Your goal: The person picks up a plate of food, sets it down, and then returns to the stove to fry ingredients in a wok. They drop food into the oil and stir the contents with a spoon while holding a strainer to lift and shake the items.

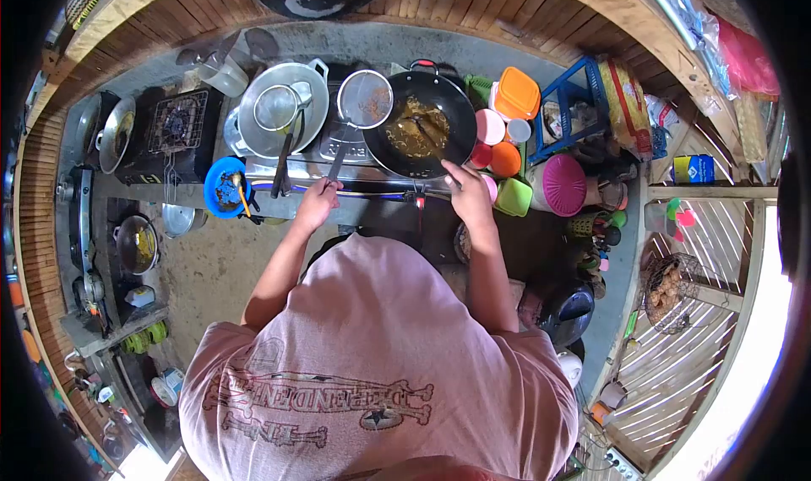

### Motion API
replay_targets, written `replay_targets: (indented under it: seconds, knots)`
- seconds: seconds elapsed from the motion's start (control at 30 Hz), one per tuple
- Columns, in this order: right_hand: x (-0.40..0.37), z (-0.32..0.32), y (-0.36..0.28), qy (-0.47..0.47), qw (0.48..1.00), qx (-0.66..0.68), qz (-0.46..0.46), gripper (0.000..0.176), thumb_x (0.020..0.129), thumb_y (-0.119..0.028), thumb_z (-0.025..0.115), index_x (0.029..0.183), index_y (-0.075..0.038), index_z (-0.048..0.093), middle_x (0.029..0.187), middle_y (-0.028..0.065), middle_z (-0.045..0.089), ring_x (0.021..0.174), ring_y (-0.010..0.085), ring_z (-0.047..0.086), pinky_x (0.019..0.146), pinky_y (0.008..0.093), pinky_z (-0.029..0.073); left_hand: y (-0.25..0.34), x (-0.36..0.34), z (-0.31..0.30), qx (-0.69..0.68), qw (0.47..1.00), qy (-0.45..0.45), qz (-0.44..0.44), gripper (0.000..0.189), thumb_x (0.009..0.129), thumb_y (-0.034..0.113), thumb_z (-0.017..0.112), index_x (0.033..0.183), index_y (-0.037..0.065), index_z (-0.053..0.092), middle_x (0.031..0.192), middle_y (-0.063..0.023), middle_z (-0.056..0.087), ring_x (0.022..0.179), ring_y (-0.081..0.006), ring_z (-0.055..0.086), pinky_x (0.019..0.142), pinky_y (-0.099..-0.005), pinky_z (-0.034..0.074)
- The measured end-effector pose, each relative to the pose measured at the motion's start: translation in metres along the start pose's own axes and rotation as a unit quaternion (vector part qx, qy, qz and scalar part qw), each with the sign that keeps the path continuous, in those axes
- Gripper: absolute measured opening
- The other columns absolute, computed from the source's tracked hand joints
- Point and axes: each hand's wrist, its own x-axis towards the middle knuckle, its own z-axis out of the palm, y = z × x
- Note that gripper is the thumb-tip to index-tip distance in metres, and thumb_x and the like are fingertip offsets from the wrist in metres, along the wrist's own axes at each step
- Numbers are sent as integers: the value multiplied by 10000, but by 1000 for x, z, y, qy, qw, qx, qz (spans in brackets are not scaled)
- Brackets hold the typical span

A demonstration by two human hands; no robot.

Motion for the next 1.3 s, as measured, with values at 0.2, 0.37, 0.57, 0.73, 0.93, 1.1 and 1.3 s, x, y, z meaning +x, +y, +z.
replay_targets:
  seconds: [0.2,0.37,0.57,0.73,0.93,1.1,1.3]
  knots:
    - [-27,-15,-20,-22,998,40,-45,365,812,-2,685,1169,-80,689,975,164,666,919,355,631,800,413,504,-5,3,-4,-6,1000,4,1,264,1019,210,470,1028,-13,612,703,-40,557,637,-141,547,620,-311,474]
    - [-37,-39,-21,-61,998,20,-14,359,816,-14,690,1168,-82,692,961,163,663,905,359,622,783,420,491,-7,5,-8,-27,1000,-6,-1,250,1023,208,474,1034,-5,605,722,-28,547,652,-127,529,631,-301,476]
    - [-34,-53,-5,-29,999,-32,16,334,834,-58,694,1165,-103,696,1006,155,677,962,354,635,832,422,505,2,2,-7,-29,1000,-8,-4,246,1026,205,472,1025,-7,599,708,-23,530,637,-119,510,620,-297,462]
    - [-17,-45,13,18,1000,-23,-6,344,846,-55,685,1186,-107,685,1073,174,676,1013,367,634,874,433,505,1,-1,-5,-39,999,-6,-5,247,1025,204,473,1022,-10,597,703,-18,522,632,-117,505,626,-301,467]
    - [11,-23,15,22,999,-22,18,354,837,-45,687,1181,-130,688,1075,171,672,996,372,638,848,439,517,1,-3,-4,-28,1000,-10,-9,244,1020,201,477,1032,-8,601,704,-16,520,630,-119,506,635,-302,477]
    - [22,-3,6,23,1000,-19,-11,356,829,-43,686,1172,-136,691,1051,167,667,970,375,637,825,447,520,-1,-3,-3,-8,1000,-4,-6,244,1016,199,479,1036,-8,606,710,-20,528,634,-122,512,634,-304,482]
    - [6,-6,-20,-8,999,-37,-38,352,805,-24,687,1144,-117,698,1012,155,667,948,367,630,815,444,521,1,-4,-4,-4,1000,-6,-4,250,1016,203,479,1023,-8,613,712,-27,537,636,-126,519,634,-310,483]
